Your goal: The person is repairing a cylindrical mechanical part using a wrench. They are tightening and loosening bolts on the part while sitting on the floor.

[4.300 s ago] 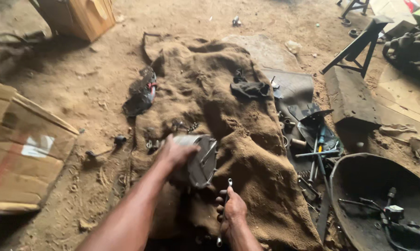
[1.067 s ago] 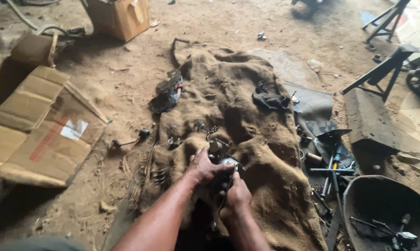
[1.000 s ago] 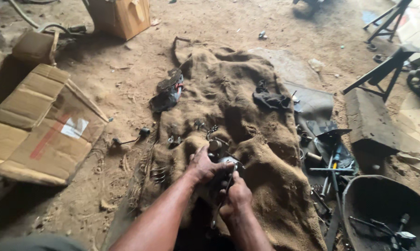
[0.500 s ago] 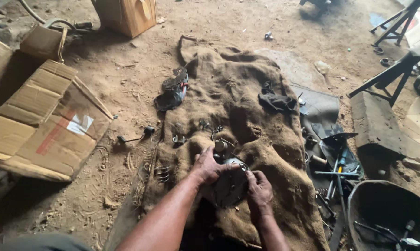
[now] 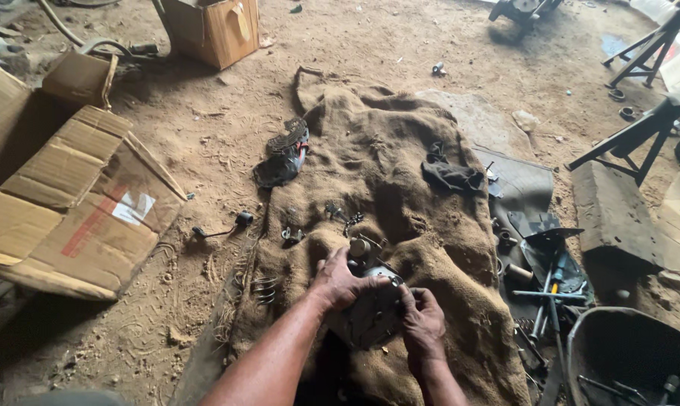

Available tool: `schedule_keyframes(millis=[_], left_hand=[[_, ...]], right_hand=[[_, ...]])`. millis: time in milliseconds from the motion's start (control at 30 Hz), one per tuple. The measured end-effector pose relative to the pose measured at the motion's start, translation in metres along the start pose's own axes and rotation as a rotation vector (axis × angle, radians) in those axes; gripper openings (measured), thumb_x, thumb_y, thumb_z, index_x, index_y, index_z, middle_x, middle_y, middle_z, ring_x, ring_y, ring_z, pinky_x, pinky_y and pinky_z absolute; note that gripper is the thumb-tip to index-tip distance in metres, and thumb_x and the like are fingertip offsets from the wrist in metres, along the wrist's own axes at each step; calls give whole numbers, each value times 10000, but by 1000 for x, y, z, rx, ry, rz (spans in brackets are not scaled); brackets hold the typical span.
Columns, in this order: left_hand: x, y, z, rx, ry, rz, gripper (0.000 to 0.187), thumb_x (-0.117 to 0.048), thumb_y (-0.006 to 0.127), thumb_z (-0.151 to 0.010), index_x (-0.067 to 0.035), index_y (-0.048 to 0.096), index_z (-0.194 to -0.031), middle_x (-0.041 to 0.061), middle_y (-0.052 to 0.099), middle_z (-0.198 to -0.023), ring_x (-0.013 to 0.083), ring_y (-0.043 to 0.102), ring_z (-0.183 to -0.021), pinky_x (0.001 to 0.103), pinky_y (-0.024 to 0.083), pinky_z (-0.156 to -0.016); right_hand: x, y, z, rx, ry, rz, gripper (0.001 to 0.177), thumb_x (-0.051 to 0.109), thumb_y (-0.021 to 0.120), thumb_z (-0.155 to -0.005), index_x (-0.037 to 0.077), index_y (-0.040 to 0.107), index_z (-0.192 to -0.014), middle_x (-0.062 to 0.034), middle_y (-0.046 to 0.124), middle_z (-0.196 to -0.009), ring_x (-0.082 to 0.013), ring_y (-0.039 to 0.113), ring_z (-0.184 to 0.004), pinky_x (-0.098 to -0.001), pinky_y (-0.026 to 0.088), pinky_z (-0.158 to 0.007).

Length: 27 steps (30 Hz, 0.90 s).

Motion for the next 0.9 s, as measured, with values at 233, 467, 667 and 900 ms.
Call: schedule_keyframes(millis=[233, 467, 667, 900], left_hand=[[-4, -1, 4, -67, 9, 29, 1289, -718, 880, -502, -58, 423, -1510, 158, 477, -1535, 355, 413, -1428, 419, 363, -1178], [-3, 3, 2, -117, 43, 51, 1247, -727, 866, -503, -36, 490, -1470, 175, 557, -1478, 346, 484, -1390, 413, 388, -1185], [-5, 2, 2, -38, -18, 12, 1396, -752, 928, -541, 2, 312, -1541, 222, 368, -1572, 382, 317, -1461, 444, 318, -1178], [-7, -4, 10, -23, -23, 48, 1391, -764, 845, -446, -60, 375, -1549, 159, 485, -1553, 353, 398, -1461, 412, 350, -1211]], right_hand=[[-36, 13, -4, -116, 32, 203, 507, 512, 583, -1001, 32, 654, -855, -10, 587, -658, -110, 511, -570, -287, 432, -490], [-17, 63, 34, -70, 438, -425, 374, 476, 509, -1025, 138, 623, -913, -13, 561, -695, -157, 496, -534, -311, 438, -465], [29, 47, 60, -221, 341, -279, 385, 407, 468, -1057, 96, 639, -907, -17, 587, -747, -142, 560, -606, -302, 487, -543], [27, 26, 47, -59, 105, -280, 284, 303, 594, -1017, 67, 653, -868, 18, 625, -714, -82, 543, -605, -242, 467, -554]])
Point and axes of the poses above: each hand's wrist, its own z-axis away from the middle knuckle, its own y-axis out of the palm, x = y × z, the point moved 3 cm from there along -z, towards the middle knuckle
